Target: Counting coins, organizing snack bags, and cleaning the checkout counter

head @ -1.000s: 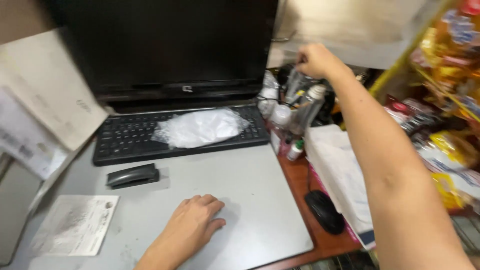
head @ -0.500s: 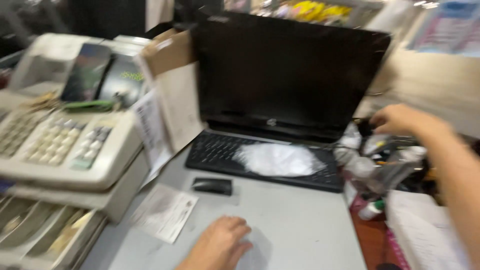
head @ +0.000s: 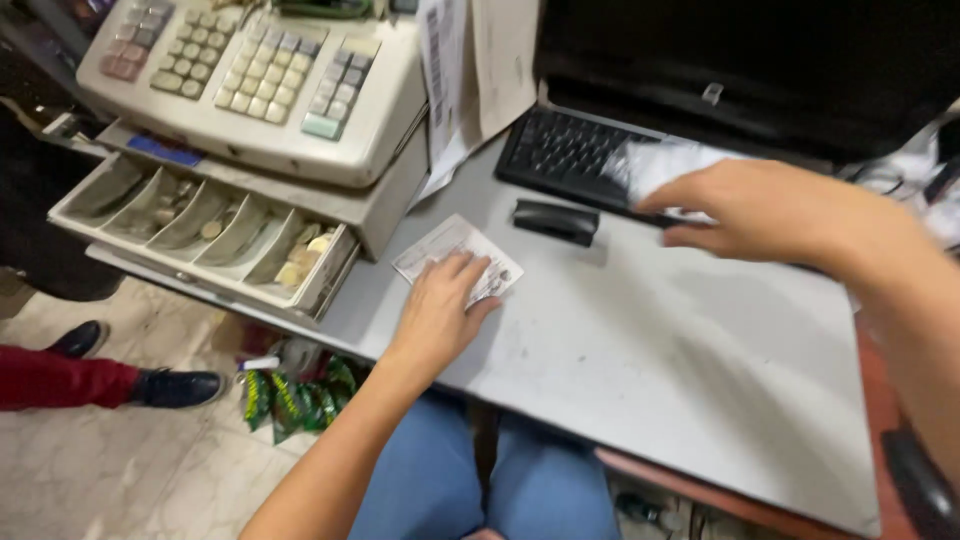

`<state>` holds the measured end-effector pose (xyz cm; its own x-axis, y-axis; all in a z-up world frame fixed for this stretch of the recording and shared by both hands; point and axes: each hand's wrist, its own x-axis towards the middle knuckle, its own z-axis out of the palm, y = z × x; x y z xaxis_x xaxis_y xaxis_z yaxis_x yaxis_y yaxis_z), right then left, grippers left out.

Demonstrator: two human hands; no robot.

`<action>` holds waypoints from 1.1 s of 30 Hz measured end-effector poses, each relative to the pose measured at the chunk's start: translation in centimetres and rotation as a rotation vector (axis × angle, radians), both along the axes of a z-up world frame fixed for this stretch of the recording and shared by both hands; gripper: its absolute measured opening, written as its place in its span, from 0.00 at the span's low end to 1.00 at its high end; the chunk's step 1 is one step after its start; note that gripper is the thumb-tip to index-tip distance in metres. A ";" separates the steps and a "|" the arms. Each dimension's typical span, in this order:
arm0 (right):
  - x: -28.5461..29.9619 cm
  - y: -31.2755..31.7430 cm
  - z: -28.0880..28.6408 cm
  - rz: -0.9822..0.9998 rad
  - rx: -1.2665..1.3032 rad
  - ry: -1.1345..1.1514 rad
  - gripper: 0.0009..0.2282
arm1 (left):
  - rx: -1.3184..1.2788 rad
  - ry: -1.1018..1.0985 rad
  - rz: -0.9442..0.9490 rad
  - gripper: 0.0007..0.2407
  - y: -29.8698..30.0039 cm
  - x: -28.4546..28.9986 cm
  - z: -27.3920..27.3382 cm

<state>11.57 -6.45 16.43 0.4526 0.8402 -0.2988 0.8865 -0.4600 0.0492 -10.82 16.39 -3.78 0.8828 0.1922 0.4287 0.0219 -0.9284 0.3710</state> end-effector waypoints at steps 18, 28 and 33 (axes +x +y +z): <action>-7.6 12.9 -15.6 0.450 0.423 0.360 0.18 | -0.316 0.076 0.269 0.37 1.1 -6.0 4.6; -4.9 10.2 -18.1 0.330 0.707 0.630 0.20 | -0.455 0.135 0.066 0.10 1.9 -2.1 1.3; -4.1 6.5 -15.0 0.176 0.799 0.645 0.12 | -0.527 0.286 0.000 0.15 1.2 1.3 2.8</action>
<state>7.44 0.05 1.44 0.2561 0.9384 0.2318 0.6945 -0.0118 -0.7194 -9.56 17.64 -0.93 0.9490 0.3147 0.0210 0.1891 -0.6212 0.7605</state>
